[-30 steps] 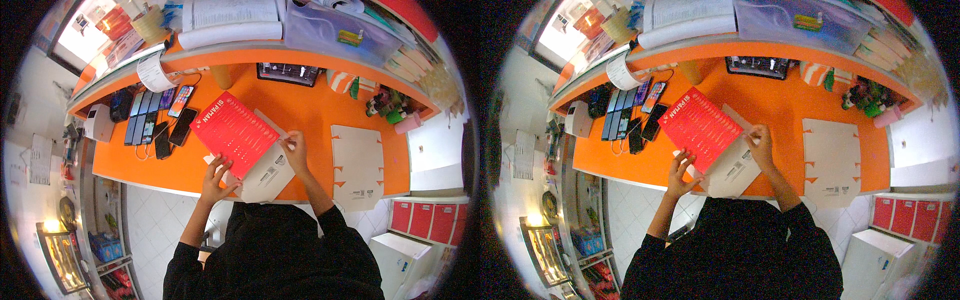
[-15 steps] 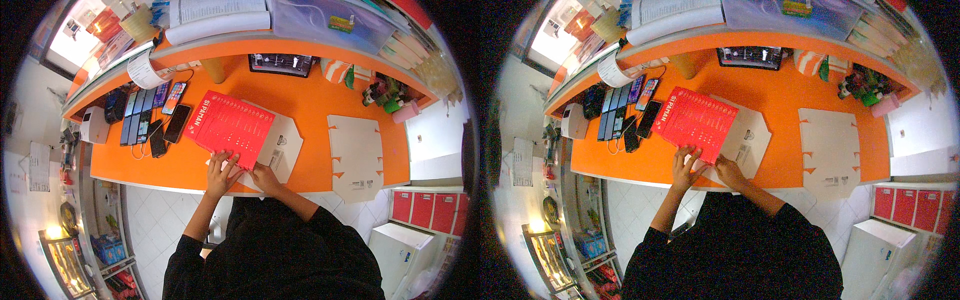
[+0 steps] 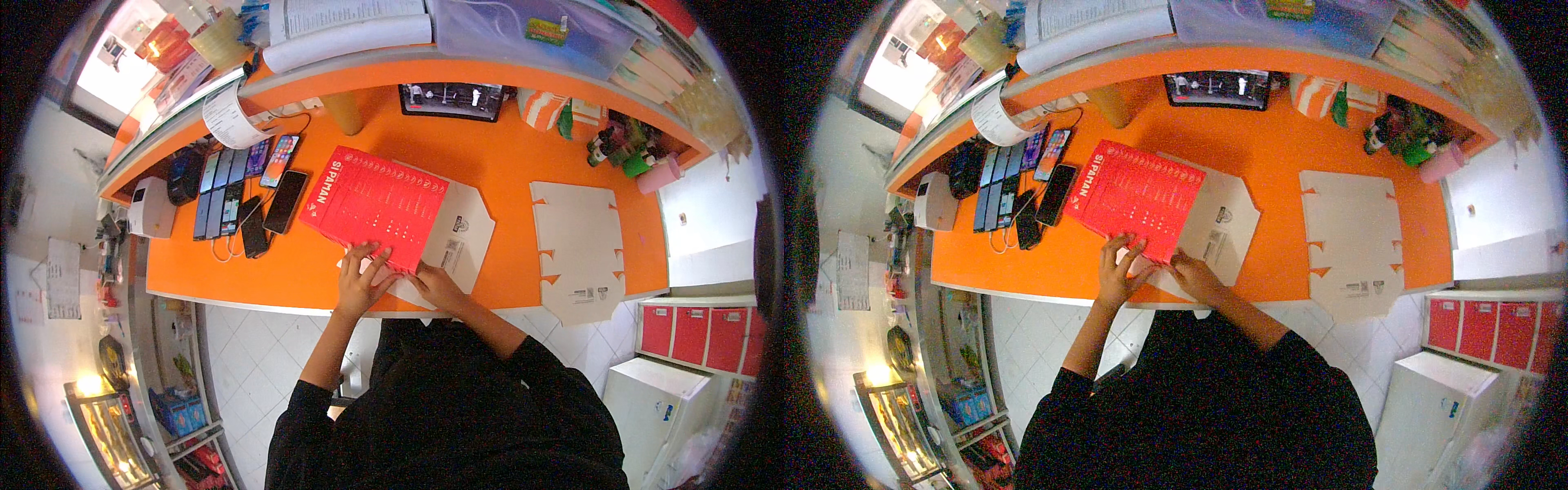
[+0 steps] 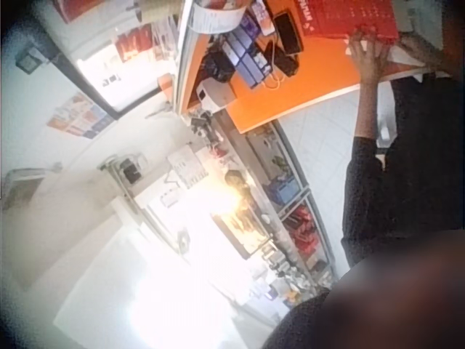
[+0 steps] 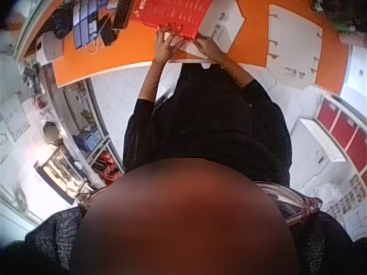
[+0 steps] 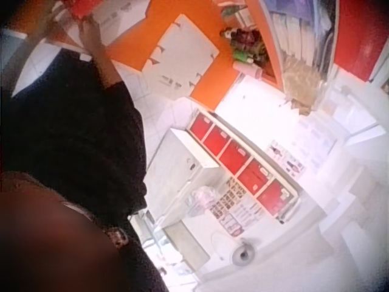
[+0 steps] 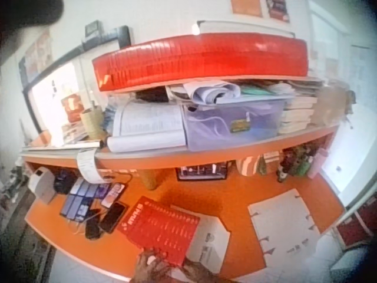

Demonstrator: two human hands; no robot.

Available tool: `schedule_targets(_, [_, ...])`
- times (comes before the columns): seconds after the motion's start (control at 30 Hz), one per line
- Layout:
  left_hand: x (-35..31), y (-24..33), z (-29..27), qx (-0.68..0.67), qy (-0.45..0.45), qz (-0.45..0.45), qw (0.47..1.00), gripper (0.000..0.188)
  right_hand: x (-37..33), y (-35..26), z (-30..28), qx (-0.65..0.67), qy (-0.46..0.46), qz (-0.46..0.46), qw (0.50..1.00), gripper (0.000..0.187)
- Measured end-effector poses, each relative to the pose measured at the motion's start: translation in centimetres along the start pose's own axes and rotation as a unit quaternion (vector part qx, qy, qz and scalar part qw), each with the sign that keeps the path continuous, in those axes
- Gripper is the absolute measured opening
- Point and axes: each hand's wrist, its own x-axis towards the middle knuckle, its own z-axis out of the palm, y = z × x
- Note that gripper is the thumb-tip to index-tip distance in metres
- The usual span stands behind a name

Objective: The person assembles red and white cardboard boxes at a counter. They fold the flat cardboard pieces into box shapes, insert red inserts, and stack the finished boxes on the counter.

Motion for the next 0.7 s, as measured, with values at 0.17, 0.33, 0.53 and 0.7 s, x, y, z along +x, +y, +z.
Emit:
schedule_targets(0.17, [0.1,0.2,0.7,0.026,0.039,0.010,0.999,0.066,-1.1,0.0,0.7,-0.028,0.024,0.006,0.999,0.041])
schedule_targets(0.33, [-0.5,-0.2,0.7,0.038,0.015,0.001,0.999,0.067,-0.9,-0.6,0.1,-0.045,0.032,-0.083,0.995,0.038])
schedule_targets(0.53, [1.2,-2.5,-1.8,-0.024,0.035,-0.028,0.999,0.058,-7.4,2.4,-10.0,-0.184,0.282,0.049,0.940,0.038])
schedule_targets(0.7, [4.6,0.6,-1.2,0.072,0.122,-0.035,0.989,0.043,-24.1,8.4,-22.4,-0.409,0.549,0.356,0.636,0.056])
